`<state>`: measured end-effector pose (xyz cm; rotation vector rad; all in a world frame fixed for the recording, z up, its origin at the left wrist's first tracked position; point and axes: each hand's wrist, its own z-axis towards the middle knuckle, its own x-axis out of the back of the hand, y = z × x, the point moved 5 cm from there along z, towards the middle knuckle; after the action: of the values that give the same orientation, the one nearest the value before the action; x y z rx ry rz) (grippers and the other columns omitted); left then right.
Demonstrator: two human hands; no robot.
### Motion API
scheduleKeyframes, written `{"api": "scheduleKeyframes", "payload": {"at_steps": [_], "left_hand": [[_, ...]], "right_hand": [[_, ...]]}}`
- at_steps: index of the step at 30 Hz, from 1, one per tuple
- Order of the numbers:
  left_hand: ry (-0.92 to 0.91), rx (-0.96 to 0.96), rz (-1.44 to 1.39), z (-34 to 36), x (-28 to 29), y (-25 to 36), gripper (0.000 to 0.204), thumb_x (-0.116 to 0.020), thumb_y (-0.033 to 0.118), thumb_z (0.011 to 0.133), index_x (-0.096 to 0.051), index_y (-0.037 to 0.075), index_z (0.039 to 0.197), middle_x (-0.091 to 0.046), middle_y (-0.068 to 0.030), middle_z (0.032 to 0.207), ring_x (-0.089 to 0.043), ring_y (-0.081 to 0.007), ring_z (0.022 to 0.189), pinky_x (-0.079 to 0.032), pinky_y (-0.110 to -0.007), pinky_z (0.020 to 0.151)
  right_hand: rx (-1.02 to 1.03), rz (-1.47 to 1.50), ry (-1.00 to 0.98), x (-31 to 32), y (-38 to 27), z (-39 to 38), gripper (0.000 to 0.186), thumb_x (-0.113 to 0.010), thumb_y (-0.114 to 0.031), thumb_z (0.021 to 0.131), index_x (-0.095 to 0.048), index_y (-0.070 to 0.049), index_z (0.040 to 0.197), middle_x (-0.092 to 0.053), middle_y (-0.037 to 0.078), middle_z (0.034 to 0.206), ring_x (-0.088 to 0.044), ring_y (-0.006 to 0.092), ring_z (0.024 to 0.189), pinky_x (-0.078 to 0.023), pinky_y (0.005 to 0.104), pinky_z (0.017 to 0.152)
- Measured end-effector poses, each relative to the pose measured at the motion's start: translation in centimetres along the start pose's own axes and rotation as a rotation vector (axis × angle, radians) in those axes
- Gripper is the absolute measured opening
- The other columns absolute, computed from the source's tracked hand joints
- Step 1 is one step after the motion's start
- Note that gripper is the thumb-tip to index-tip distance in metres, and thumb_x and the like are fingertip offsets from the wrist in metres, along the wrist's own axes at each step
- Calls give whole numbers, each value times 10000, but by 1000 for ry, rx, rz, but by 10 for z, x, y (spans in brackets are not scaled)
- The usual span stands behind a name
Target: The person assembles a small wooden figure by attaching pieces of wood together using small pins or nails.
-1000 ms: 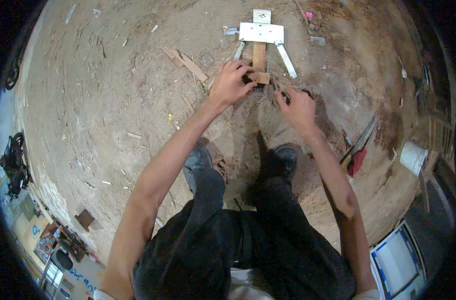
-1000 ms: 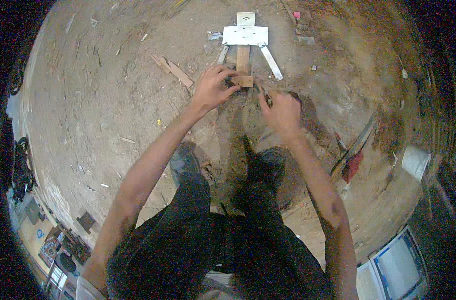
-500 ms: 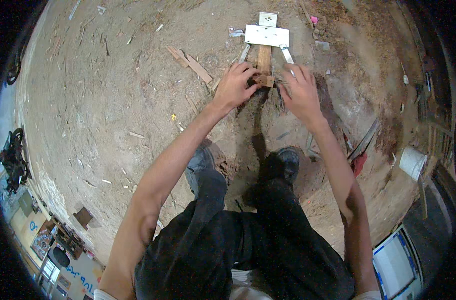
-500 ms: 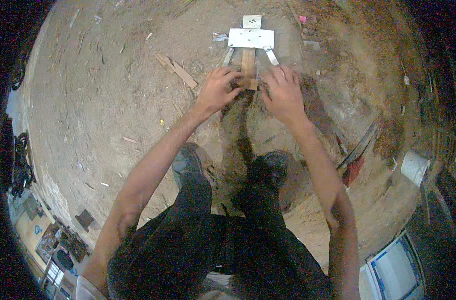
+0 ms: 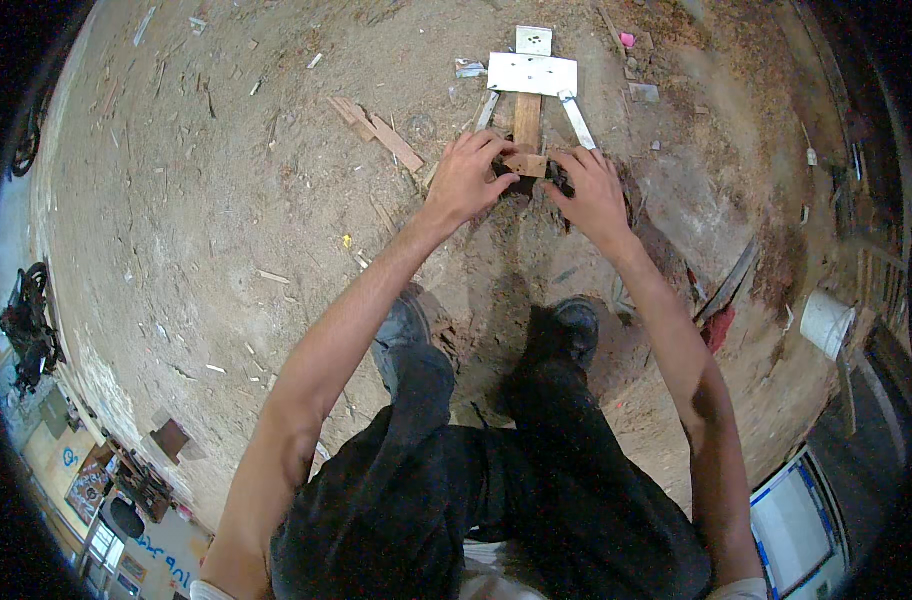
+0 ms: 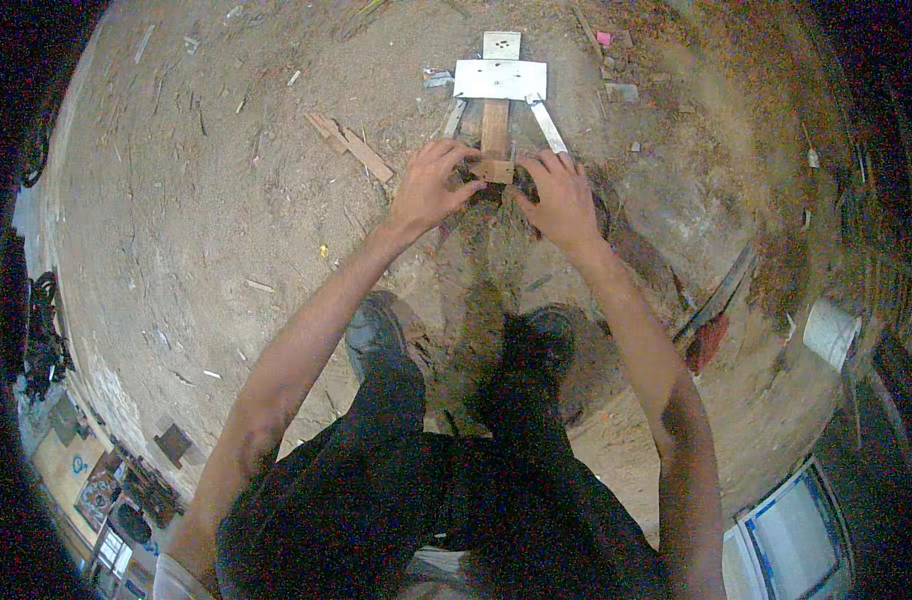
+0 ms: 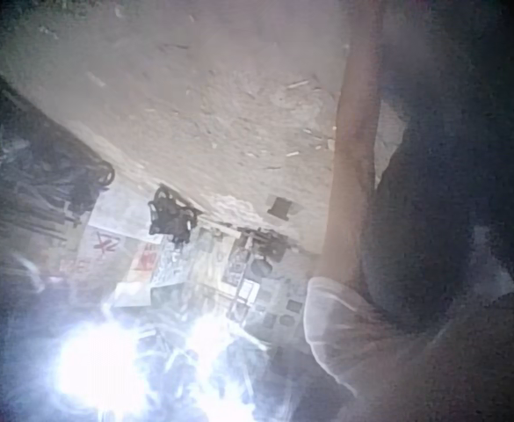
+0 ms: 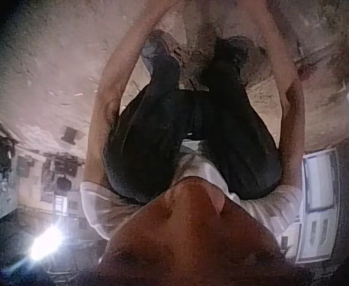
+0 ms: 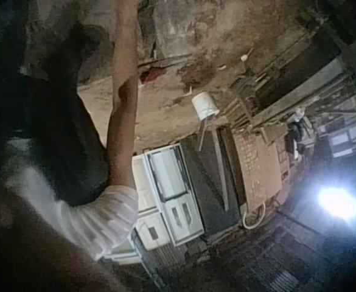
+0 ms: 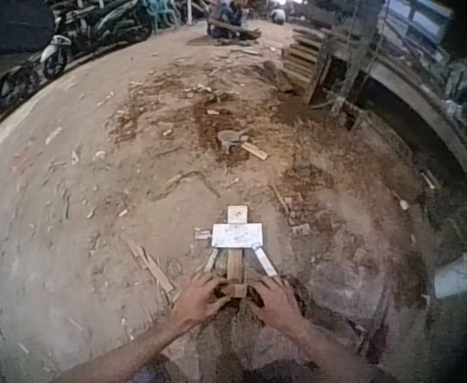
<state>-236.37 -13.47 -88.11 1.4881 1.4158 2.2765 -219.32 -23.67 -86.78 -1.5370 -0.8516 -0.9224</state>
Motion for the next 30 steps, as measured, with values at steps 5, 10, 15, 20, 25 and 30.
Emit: {"api": "scheduleKeyframes", "payload": {"at_steps": [5, 10, 15, 20, 25, 30], "left_hand": [[-5, 17, -22, -1, 0, -1, 413, -795, 278, 793, -678, 104, 1149, -650, -79, 1125, -576, -298, 1125, -427, -446, 991], [-30, -7, 4, -3, 2, 2, 371, -777, 276, 812, -683, 122, 1137, -652, -73, 1133, -572, -296, 1125, -421, -438, 978], [-50, 9, 7, -6, 2, 3, 381, -773, 279, 815, -682, 132, 1154, -653, -71, 1144, -573, -292, 1128, -422, -435, 987], [41, -22, 42, -5, 3, -1, 405, -773, 281, 815, -674, 130, 1177, -655, -77, 1150, -579, -297, 1130, -430, -432, 986], [14, 26, 47, -2, 1, -5, 404, -770, 270, 830, -662, 123, 1190, -634, -64, 1160, -545, -275, 1171, -406, -424, 990], [12, 13, 62, -2, 2, -3, 460, -780, 269, 815, -647, 128, 1233, -633, -64, 1176, -547, -284, 1170, -406, -432, 990]], "right_hand": [[-69, -54, 44, 1, -1, -4, 448, -751, -312, 832, -638, -93, 1206, -610, 93, 1177, -555, 305, 1149, -429, 494, 984], [-59, -124, 70, 7, -12, -6, 448, -797, -284, 789, -647, -111, 1173, -605, 72, 1142, -547, 284, 1141, -401, 476, 978], [41, -96, 43, 6, -14, -5, 462, -758, -328, 832, -625, -122, 1224, -593, 78, 1181, -540, 289, 1176, -370, 509, 1043], [12, -61, 60, -3, -11, 2, 394, -738, -287, 845, -637, -125, 1189, -596, 82, 1184, -543, 289, 1164, -394, 490, 1016], [-2, -47, 84, -3, -7, 7, 432, -756, -255, 827, -631, -125, 1219, -600, 77, 1162, -544, 283, 1154, -395, 485, 994], [-25, -57, 21, 0, -7, 8, 530, -774, -309, 806, -612, -137, 1280, -595, 79, 1203, -534, 290, 1193, -391, 525, 1016]]}}
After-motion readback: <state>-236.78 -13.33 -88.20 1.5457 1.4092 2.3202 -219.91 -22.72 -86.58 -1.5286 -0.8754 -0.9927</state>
